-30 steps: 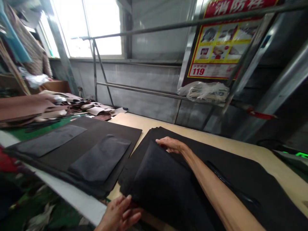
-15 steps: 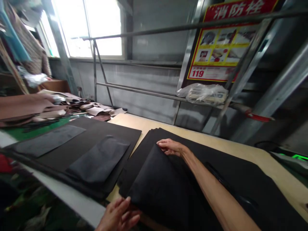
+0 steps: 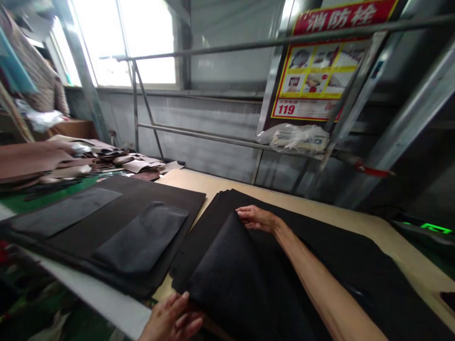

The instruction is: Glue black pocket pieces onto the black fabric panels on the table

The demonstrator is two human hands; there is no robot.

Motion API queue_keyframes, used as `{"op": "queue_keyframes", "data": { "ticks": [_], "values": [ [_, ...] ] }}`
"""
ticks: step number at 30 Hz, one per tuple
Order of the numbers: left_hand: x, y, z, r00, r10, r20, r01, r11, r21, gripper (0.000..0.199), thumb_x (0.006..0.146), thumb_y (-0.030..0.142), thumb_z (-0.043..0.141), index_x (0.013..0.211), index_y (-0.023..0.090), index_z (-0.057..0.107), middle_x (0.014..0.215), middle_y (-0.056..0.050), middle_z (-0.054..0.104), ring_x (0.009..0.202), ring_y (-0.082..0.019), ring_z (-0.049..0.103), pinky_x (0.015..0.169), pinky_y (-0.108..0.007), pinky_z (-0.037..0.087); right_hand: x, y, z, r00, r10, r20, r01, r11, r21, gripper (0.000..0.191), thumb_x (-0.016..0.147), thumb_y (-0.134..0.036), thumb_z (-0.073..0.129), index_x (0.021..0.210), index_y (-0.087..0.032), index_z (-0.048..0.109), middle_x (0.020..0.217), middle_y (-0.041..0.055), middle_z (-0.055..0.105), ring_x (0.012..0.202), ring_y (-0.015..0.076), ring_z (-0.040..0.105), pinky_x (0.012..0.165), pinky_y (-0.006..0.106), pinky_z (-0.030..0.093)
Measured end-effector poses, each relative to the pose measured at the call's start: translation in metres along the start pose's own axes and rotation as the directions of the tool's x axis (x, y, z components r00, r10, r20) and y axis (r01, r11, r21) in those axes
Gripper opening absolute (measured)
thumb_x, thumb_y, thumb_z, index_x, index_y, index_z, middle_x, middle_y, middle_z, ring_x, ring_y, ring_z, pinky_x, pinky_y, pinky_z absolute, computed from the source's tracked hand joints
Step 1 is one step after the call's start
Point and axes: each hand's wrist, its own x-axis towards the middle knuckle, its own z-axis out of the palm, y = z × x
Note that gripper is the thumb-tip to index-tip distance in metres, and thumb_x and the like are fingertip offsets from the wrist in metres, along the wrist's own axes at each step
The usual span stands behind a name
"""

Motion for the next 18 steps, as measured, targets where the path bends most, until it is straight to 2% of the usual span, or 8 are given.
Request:
{"op": "queue_keyframes", "data": {
  "ticks": [3, 8, 11, 13, 18],
  "values": [
    [0.004, -0.001, -0.005, 0.999, -0.029, 0.037, 0.029, 1.000, 0.009, 0.068, 0.040, 0.049, 0.098, 0.080, 0.019, 0.052, 0.073, 0.000, 0.068, 0.068, -0.021, 0.070, 0.065, -0.030, 0.057, -0.005, -0.002, -0.001, 0.999, 0.037, -0.001, -0.037, 0.992, 0.122, 0.044, 0.071, -0.042, 0.083, 0.103, -0.016, 0.068, 0.097, 0.0045, 0.066, 0.075, 0.0079, 0.060, 0.062, 0.015, 0.050],
    [0.011, -0.004, -0.011, 0.999, -0.029, 0.025, 0.029, 0.999, -0.015, 0.064, 0.044, 0.043, 0.099, 0.080, 0.018, 0.052, 0.075, -0.001, 0.068, 0.070, -0.021, 0.071, 0.067, -0.031, 0.059, -0.006, -0.001, -0.005, 0.997, 0.062, -0.047, -0.058, 0.995, 0.086, 0.044, 0.066, -0.038, 0.085, 0.100, -0.015, 0.067, 0.090, 0.0037, 0.065, 0.073, 0.0085, 0.060, 0.063, 0.016, 0.049],
    [0.010, -0.004, -0.009, 0.997, -0.062, 0.042, 0.063, 0.998, -0.026, 0.064, 0.043, 0.039, 0.099, 0.083, 0.018, 0.053, 0.078, -0.002, 0.069, 0.070, -0.022, 0.071, 0.064, -0.031, 0.058, -0.005, -0.004, -0.006, 0.993, 0.062, -0.104, -0.067, 0.997, -0.041, 0.044, 0.064, -0.041, 0.084, 0.095, -0.016, 0.067, 0.084, 0.0020, 0.063, 0.066, 0.0070, 0.054, 0.056, 0.015, 0.043],
    [0.007, -0.003, -0.008, 0.996, -0.062, 0.058, 0.063, 0.998, -0.022, 0.063, 0.045, 0.039, 0.099, 0.085, 0.017, 0.055, 0.080, -0.003, 0.070, 0.070, -0.021, 0.071, 0.064, -0.030, 0.058, -0.005, -0.011, -0.007, 0.992, 0.022, -0.125, -0.042, 0.986, -0.161, 0.044, 0.063, -0.045, 0.082, 0.090, -0.015, 0.066, 0.079, 0.0009, 0.060, 0.064, 0.0073, 0.051, 0.054, 0.016, 0.040],
    [0.002, -0.001, -0.005, 0.999, -0.030, 0.044, 0.030, 0.999, -0.012, 0.061, 0.046, 0.041, 0.098, 0.084, 0.015, 0.058, 0.079, -0.004, 0.069, 0.068, -0.020, 0.070, 0.065, -0.030, 0.059, 0.001, -0.035, -0.007, 0.984, -0.145, -0.109, 0.077, 0.877, -0.475, 0.041, 0.064, -0.052, 0.070, 0.076, -0.013, 0.063, 0.063, -0.0016, 0.051, 0.057, 0.0089, 0.044, 0.052, 0.021, 0.033]
  ]
}}
